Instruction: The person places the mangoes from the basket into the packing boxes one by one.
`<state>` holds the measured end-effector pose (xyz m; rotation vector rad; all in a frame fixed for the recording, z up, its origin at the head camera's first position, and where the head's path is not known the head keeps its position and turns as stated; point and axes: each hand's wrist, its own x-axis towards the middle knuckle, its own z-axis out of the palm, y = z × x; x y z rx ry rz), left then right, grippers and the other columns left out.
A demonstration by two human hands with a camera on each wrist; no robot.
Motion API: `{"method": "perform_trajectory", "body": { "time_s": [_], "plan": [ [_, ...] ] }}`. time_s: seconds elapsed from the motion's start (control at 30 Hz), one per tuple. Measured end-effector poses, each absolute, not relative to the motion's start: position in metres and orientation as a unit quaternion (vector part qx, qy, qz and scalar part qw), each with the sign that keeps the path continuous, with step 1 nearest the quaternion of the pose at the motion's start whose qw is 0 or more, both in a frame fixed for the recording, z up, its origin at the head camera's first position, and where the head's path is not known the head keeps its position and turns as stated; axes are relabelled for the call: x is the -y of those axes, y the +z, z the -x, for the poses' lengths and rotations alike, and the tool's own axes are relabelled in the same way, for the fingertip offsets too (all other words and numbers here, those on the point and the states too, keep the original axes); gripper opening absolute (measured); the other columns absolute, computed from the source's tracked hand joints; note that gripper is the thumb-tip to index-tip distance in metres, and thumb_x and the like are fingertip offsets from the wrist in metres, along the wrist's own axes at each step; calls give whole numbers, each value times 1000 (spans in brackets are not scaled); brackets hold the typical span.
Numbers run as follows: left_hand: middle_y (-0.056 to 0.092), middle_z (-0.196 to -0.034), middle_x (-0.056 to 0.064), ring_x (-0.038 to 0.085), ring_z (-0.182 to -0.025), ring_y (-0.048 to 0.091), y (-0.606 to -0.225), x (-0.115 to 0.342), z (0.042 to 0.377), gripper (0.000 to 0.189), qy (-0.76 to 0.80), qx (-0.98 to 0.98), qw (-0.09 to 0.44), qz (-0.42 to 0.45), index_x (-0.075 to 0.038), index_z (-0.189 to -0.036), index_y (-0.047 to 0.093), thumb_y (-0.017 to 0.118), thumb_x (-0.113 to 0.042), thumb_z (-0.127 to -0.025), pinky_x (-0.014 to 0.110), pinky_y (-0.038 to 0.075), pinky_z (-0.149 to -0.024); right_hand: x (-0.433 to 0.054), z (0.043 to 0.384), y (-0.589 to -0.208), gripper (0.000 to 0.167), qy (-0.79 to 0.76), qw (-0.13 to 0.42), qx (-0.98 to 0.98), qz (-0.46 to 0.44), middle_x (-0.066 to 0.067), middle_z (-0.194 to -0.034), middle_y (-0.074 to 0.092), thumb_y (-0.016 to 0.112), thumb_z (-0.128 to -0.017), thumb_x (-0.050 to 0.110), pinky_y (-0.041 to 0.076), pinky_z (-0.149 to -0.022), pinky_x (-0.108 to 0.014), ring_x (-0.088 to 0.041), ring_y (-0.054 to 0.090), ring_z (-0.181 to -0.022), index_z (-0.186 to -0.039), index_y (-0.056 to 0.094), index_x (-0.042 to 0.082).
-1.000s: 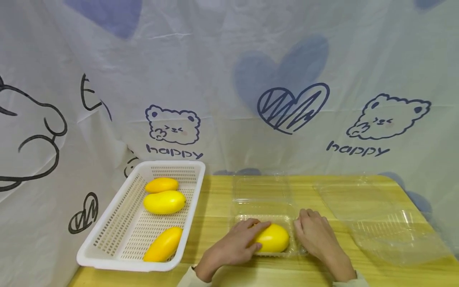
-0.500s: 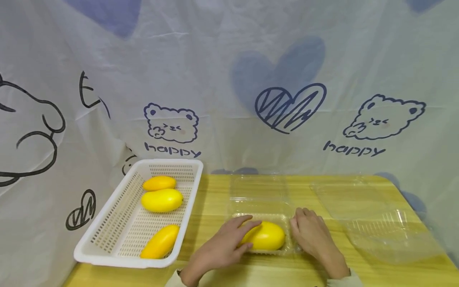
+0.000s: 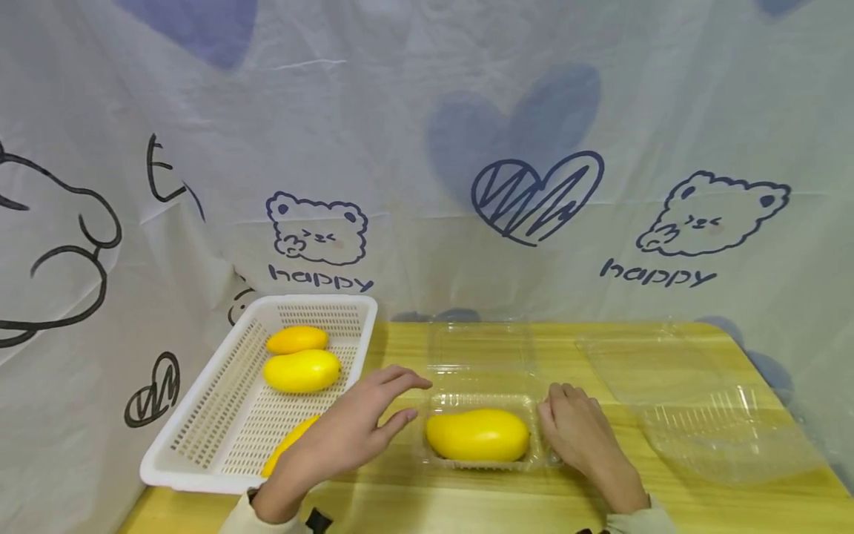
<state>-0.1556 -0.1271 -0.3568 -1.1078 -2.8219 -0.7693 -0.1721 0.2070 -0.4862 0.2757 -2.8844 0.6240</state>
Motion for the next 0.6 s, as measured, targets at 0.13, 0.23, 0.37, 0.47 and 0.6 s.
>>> {"method": "perform_trajectory", "body": {
  "time_s": [0.13, 0.23, 0.37, 0.47, 0.6],
  "plan": [
    [62, -136, 3, 26, -124, 59, -344, 146, 159, 32, -222, 916, 18, 333, -15, -133, 64, 65, -14, -101, 48, 50, -102, -207, 173, -486, 27, 213, 86, 969, -93, -2, -71, 40, 44, -103, 14, 36, -66, -36, -20, 39, -68, -76, 43, 13],
    [63, -135, 4, 27, -122, 60, -336, 161, 164, 33, -210, 922, 24, 324, -12, -132, 65, 67, -9, -99, 48, 51, -101, -207, 174, -485, 27, 213, 88, 969, -93, -2, -70, 40, 44, -103, 14, 35, -67, -36, -21, 39, -68, -76, 43, 13],
    [66, -129, 5, 28, -116, 63, -333, 180, 170, 31, -214, 924, 7, 317, -8, -130, 66, 66, -4, -98, 47, 53, -96, -208, 174, -483, 26, 211, 87, 969, -94, -2, -71, 41, 44, -103, 13, 37, -67, -37, -21, 40, -69, -76, 45, 13],
    [67, -126, 8, 29, -112, 65, -335, 193, 174, 29, -208, 929, -11, 305, -6, -127, 66, 66, -4, -98, 47, 55, -94, -207, 175, -484, 26, 214, 77, 970, -91, -2, -72, 43, 44, -103, 14, 38, -68, -38, -21, 41, -70, -78, 46, 13],
    [65, -126, 14, 36, -115, 62, -336, 208, 180, 27, -173, 938, -10, 301, -7, -122, 68, 70, -4, -96, 54, 52, -97, -206, 174, -485, 25, 218, 67, 970, -86, -3, -74, 44, 44, -103, 14, 39, -69, -38, -21, 41, -71, -79, 47, 12]
  ]
}}
